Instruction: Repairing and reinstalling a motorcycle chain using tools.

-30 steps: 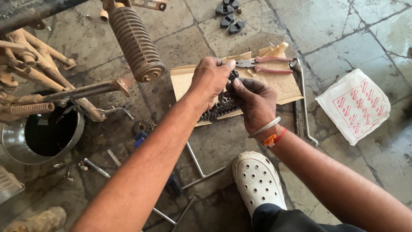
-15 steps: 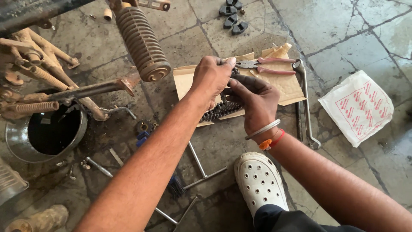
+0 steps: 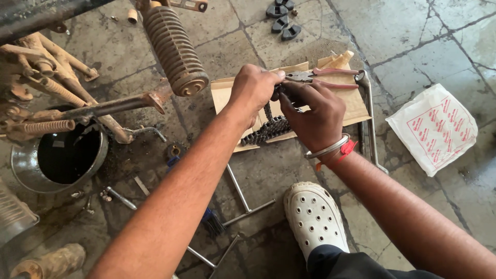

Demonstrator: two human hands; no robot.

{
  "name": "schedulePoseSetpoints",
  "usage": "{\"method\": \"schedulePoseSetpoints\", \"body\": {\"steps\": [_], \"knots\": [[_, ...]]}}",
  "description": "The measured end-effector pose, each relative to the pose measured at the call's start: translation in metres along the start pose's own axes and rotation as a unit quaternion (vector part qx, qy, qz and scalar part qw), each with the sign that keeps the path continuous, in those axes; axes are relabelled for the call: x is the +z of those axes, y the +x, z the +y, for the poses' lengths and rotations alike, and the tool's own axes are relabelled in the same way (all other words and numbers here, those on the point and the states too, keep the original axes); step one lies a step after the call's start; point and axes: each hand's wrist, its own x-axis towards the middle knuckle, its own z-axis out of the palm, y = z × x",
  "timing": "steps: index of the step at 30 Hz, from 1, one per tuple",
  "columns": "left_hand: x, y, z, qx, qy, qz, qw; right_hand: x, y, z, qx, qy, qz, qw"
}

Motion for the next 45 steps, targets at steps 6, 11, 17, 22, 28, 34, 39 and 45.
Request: {"method": "schedulePoseSetpoints", "body": {"steps": [6, 11, 17, 22, 28, 34, 39, 45], "knots": [[0.0, -0.003, 0.009, 0.031, 0.114, 0.029, 0.993, 0.01, -0.009, 0.0, 0.003, -0.011, 0.032, 0.999], [-0.002, -0.005, 0.011, 0.035, 0.136, 0.038, 0.989, 0.015, -0.01, -0.006, 0.023, -0.001, 0.05, 0.998], [0.002, -0.006, 0.016, 0.01, 0.206, 0.063, 0.976, 0.018, -0.01, -0.004, 0.003, -0.012, 0.052, 0.999], [-0.001, -0.005, 0.019, -0.027, 0.281, 0.084, 0.956, 0.016, -0.008, -0.001, -0.049, -0.05, 0.042, 0.997], [-0.001, 0.0, 0.018, -0.023, 0.311, 0.079, 0.947, 0.017, -0.009, 0.0, -0.025, -0.041, 0.031, 0.998], [0.002, -0.001, 0.015, -0.017, 0.314, 0.081, 0.946, 0.024, -0.009, -0.005, 0.041, 0.007, 0.059, 0.997], [0.0, -0.002, 0.016, -0.026, 0.309, 0.092, 0.946, 0.03, -0.01, -0.01, 0.074, 0.037, 0.072, 0.994], [-0.003, -0.007, 0.02, -0.026, 0.302, 0.091, 0.948, 0.028, -0.01, -0.014, 0.082, 0.026, 0.068, 0.994]]}}
